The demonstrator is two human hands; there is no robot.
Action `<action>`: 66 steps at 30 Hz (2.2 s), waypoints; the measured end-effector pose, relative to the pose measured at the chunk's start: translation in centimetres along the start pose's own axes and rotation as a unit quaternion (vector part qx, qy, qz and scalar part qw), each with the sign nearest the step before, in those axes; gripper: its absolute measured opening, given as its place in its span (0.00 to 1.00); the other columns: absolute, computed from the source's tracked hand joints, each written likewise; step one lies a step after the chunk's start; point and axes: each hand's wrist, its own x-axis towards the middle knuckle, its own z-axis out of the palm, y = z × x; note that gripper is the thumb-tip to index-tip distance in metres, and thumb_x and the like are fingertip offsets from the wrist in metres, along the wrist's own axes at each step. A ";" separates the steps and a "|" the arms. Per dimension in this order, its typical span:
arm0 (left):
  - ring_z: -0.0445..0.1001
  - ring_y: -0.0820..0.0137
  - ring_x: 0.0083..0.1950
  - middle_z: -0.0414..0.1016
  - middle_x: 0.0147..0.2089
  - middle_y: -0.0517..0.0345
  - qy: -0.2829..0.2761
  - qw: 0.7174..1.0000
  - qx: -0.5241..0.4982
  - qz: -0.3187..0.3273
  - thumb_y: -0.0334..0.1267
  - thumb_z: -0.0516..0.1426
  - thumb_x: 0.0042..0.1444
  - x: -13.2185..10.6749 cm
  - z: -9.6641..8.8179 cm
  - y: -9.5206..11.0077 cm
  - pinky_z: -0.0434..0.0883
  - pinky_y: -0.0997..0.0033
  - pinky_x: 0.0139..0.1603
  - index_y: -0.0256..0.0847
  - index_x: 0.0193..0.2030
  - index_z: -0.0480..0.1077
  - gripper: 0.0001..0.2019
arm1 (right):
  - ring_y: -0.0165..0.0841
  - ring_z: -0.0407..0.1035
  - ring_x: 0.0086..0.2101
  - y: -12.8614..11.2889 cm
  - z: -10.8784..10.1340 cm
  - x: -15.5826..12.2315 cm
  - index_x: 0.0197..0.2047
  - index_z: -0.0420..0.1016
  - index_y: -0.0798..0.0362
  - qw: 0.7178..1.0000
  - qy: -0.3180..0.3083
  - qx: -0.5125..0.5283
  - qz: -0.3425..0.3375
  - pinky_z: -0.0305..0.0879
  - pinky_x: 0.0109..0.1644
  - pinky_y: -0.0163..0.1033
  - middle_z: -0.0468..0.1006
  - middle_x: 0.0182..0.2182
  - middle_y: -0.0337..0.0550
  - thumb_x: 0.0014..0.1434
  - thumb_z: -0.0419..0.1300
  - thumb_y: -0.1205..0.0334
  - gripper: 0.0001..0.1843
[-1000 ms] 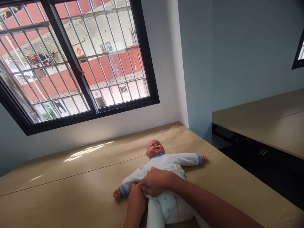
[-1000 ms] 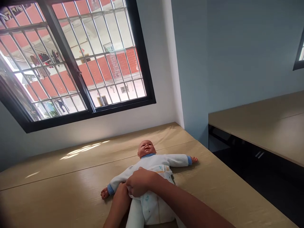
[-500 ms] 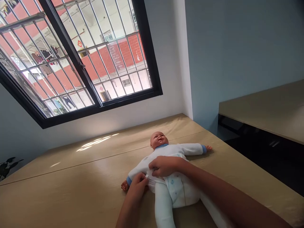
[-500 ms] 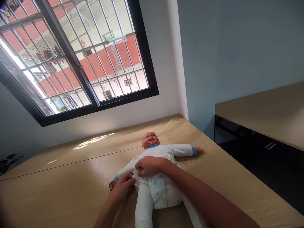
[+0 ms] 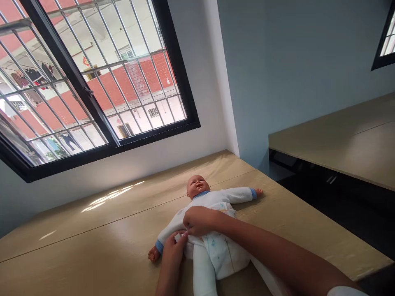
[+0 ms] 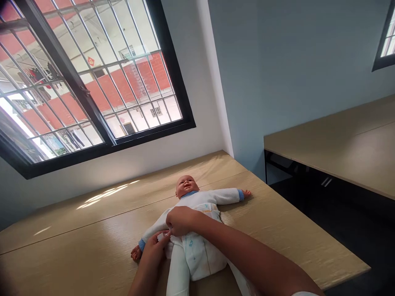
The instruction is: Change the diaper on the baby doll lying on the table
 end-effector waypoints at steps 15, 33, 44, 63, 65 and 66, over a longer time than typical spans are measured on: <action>0.74 0.73 0.25 0.74 0.27 0.65 0.015 0.973 -0.225 -0.044 0.43 0.74 0.34 -0.4 0.0 0.6 0.65 0.77 0.25 0.39 0.45 0.67 0.32 | 0.49 0.77 0.43 0.8 0.2 5.2 0.46 0.80 0.60 0.981 -0.152 -0.064 0.106 0.73 0.43 0.46 0.82 0.42 0.58 0.43 0.68 0.66 0.23; 0.64 0.75 0.25 0.65 0.24 0.70 -0.006 0.989 -0.080 0.120 0.49 0.67 0.48 -1.8 3.7 4.0 0.57 0.78 0.26 0.41 0.46 0.63 0.25 | 0.38 0.76 0.35 4.6 0.2 7.9 0.47 0.81 0.61 0.960 -0.226 0.078 0.144 0.70 0.33 0.35 0.83 0.42 0.51 0.47 0.66 0.65 0.23; 0.62 0.74 0.26 0.62 0.27 0.68 -0.012 0.989 0.020 0.145 0.46 0.64 0.50 -2.0 4.5 4.8 0.58 0.76 0.28 0.40 0.44 0.65 0.19 | 0.28 0.72 0.30 3.3 -0.8 4.9 0.45 0.81 0.57 0.972 -0.026 0.157 0.170 0.60 0.29 0.29 0.83 0.36 0.45 0.57 0.59 0.65 0.14; 0.70 0.69 0.27 0.69 0.26 0.66 -0.024 0.972 0.130 0.194 0.44 0.56 0.54 -2.2 5.1 3.8 0.63 0.73 0.30 0.42 0.46 0.65 0.14 | 0.30 0.61 0.24 1.2 -0.1 -3.0 0.18 0.65 0.54 0.945 0.062 0.229 0.226 0.50 0.28 0.35 0.67 0.17 0.37 0.50 0.58 0.68 0.11; 0.68 0.69 0.27 0.67 0.26 0.66 -0.031 0.970 0.141 0.197 0.45 0.56 0.56 -2.5 5.1 4.2 0.62 0.73 0.30 0.42 0.45 0.66 0.13 | 0.27 0.58 0.22 1.9 -0.4 -3.6 0.19 0.64 0.54 0.933 0.040 0.294 0.203 0.50 0.26 0.33 0.65 0.17 0.34 0.53 0.57 0.65 0.12; 0.68 0.69 0.28 0.66 0.26 0.66 -0.033 0.969 0.144 0.197 0.45 0.56 0.57 -2.6 5.1 4.2 0.62 0.73 0.30 0.42 0.44 0.66 0.12 | 0.26 0.58 0.22 2.2 -0.4 -3.9 0.21 0.64 0.54 0.926 0.031 0.325 0.192 0.51 0.26 0.32 0.65 0.17 0.34 0.54 0.56 0.63 0.12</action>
